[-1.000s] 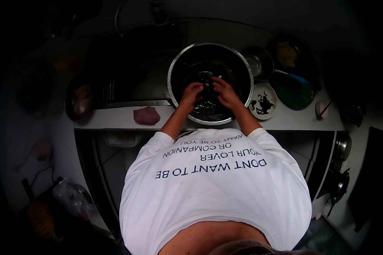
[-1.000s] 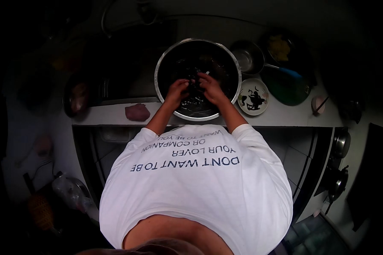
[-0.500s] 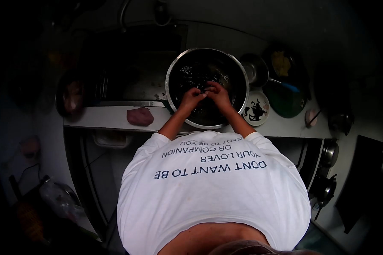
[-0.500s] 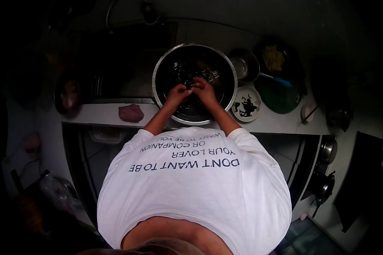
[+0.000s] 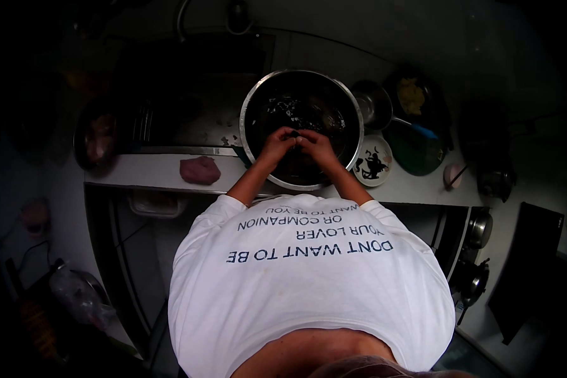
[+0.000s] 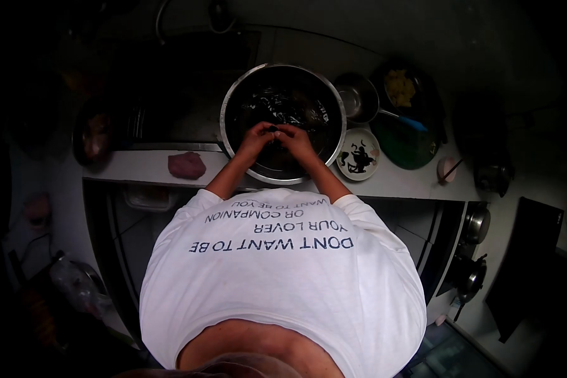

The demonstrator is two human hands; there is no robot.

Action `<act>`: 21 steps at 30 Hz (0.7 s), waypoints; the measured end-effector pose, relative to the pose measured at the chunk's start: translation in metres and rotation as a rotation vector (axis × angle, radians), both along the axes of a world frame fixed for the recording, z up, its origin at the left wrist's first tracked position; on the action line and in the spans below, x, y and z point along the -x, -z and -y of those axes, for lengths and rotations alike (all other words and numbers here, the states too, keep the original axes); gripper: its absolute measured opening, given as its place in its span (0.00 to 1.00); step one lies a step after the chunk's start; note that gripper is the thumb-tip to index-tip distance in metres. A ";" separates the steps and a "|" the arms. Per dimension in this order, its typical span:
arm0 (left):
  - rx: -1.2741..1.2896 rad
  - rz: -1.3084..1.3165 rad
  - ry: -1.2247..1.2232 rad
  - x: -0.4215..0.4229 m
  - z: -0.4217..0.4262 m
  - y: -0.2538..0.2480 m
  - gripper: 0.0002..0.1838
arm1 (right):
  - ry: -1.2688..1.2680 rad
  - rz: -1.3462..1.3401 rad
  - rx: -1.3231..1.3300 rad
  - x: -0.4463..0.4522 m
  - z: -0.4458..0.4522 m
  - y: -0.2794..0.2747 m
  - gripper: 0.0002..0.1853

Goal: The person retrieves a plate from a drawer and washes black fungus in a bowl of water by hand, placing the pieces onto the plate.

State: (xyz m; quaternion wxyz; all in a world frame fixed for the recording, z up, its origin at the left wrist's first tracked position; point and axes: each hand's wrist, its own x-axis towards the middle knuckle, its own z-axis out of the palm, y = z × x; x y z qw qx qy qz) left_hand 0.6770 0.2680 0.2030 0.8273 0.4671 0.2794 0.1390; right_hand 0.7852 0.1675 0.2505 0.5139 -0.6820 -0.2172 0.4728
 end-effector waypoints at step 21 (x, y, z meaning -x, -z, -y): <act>0.043 0.028 -0.001 0.000 0.000 0.008 0.10 | 0.128 -0.180 -0.037 -0.014 0.005 0.004 0.07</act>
